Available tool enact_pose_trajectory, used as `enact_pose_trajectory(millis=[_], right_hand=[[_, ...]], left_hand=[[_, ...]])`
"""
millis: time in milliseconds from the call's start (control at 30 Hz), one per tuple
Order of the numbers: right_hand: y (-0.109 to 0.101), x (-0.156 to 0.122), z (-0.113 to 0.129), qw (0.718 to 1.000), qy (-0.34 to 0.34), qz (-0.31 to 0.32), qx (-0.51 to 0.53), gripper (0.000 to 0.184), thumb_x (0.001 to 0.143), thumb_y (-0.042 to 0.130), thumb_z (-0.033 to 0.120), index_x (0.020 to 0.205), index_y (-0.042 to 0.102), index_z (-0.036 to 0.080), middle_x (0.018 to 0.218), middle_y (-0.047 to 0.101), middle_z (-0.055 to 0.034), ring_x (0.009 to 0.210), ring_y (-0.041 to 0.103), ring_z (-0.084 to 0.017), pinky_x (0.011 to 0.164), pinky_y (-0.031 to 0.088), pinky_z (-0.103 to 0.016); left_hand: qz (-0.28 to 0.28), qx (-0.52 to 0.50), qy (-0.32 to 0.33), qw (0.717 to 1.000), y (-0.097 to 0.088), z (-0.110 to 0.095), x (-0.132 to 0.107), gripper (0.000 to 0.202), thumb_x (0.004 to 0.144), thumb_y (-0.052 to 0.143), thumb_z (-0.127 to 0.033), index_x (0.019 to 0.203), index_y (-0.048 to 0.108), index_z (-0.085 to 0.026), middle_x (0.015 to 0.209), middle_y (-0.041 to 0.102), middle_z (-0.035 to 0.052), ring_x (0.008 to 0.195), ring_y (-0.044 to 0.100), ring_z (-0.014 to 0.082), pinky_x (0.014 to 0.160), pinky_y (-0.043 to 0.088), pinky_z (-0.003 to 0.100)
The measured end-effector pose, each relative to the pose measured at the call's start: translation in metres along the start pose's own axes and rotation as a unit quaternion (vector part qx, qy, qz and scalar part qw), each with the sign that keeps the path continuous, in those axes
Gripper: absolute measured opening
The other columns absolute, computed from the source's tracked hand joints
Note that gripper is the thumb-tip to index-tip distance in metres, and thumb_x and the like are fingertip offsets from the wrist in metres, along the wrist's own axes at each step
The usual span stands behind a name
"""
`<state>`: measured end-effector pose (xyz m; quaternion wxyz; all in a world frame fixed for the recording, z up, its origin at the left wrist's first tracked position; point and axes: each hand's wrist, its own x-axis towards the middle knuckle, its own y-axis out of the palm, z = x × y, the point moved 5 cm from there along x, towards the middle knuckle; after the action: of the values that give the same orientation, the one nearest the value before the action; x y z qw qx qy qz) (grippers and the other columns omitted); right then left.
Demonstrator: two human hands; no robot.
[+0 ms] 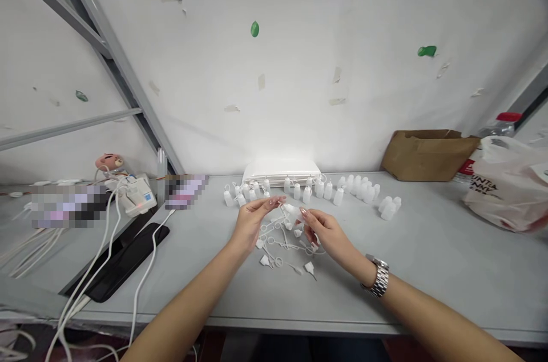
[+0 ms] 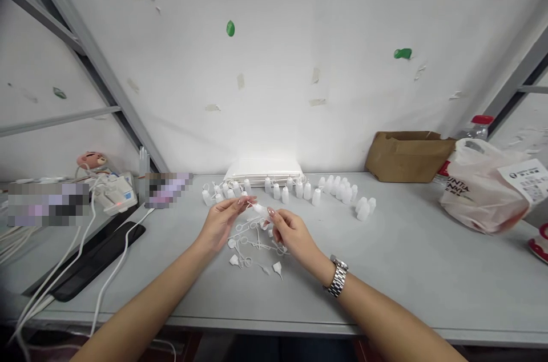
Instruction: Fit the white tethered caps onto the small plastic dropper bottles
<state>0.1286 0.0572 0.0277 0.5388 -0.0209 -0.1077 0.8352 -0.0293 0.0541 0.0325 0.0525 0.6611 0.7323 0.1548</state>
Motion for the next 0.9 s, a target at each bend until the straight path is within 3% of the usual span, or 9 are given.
enact_pose_trajectory(millis=[300,367,433,533,667,800,900], right_hand=[[0.010,0.000,-0.002,0.995,-0.036,0.086,-0.037,0.033,0.080,0.045,0.048,0.079,0.056,0.017,0.071,0.055,-0.0015,0.061,0.049,-0.012,0.056,0.041,-0.024],[0.004,0.002,0.002,0.994,-0.065,0.060,-0.063,0.031,0.080,0.046,0.046,0.081,0.059,0.018,0.080,0.054,-0.0036,0.071,0.051,-0.014,0.063,0.043,-0.026],[-0.011,0.007,0.009,0.990,-0.101,-0.021,-0.101,0.029,0.077,0.051,0.047,0.082,0.061,0.020,0.088,0.051,-0.0051,0.079,0.049,-0.016,0.069,0.043,-0.028],[-0.032,0.017,0.021,0.972,-0.115,-0.129,-0.159,0.029,0.074,0.053,0.047,0.081,0.062,0.020,0.078,0.046,-0.0028,0.071,0.046,-0.016,0.068,0.041,-0.030],[-0.030,0.045,0.029,0.974,-0.103,-0.113,-0.170,0.027,0.075,0.053,0.045,0.073,0.055,0.018,0.062,0.045,0.0020,0.058,0.044,-0.012,0.057,0.038,-0.026],[-0.004,0.083,0.014,0.959,-0.043,-0.081,-0.268,0.019,0.078,0.048,0.035,0.072,0.049,0.017,0.064,0.055,0.0009,0.053,0.049,-0.010,0.053,0.036,-0.022],[0.013,0.109,-0.004,0.945,-0.025,-0.086,-0.314,0.012,0.073,0.054,0.027,0.068,0.051,0.016,0.065,0.058,-0.0029,0.059,0.052,-0.013,0.054,0.034,-0.023]], left_hand=[[0.020,0.019,-0.012,1.000,0.003,0.002,0.000,0.019,0.065,0.066,-0.031,0.073,0.069,-0.014,0.083,0.071,0.0083,0.093,0.060,0.0236,0.092,0.039,0.039],[0.016,0.035,0.005,0.999,0.001,0.000,0.000,0.021,0.069,0.063,-0.034,0.074,0.069,-0.015,0.084,0.070,0.0072,0.092,0.060,0.0227,0.091,0.040,0.038],[0.012,0.102,0.035,0.994,0.000,-0.001,-0.001,0.024,0.073,0.057,-0.038,0.076,0.069,-0.017,0.086,0.070,0.0061,0.091,0.060,0.0218,0.089,0.040,0.037],[0.018,0.294,0.111,0.949,0.002,-0.003,-0.005,0.026,0.076,0.051,-0.039,0.081,0.069,-0.021,0.090,0.069,0.0057,0.092,0.058,0.0221,0.088,0.039,0.037],[0.085,0.467,0.199,0.857,0.012,0.002,-0.010,0.024,0.078,0.049,-0.034,0.092,0.066,-0.025,0.096,0.067,0.0052,0.094,0.056,0.0222,0.090,0.035,0.038],[0.093,0.494,0.236,0.832,0.013,0.001,-0.011,0.025,0.081,0.045,-0.033,0.093,0.066,-0.025,0.096,0.067,0.0057,0.091,0.057,0.0214,0.085,0.037,0.037],[0.090,0.497,0.257,0.824,0.012,-0.002,-0.012,0.025,0.081,0.045,-0.033,0.086,0.068,-0.024,0.091,0.068,0.0061,0.087,0.058,0.0218,0.082,0.038,0.037]])
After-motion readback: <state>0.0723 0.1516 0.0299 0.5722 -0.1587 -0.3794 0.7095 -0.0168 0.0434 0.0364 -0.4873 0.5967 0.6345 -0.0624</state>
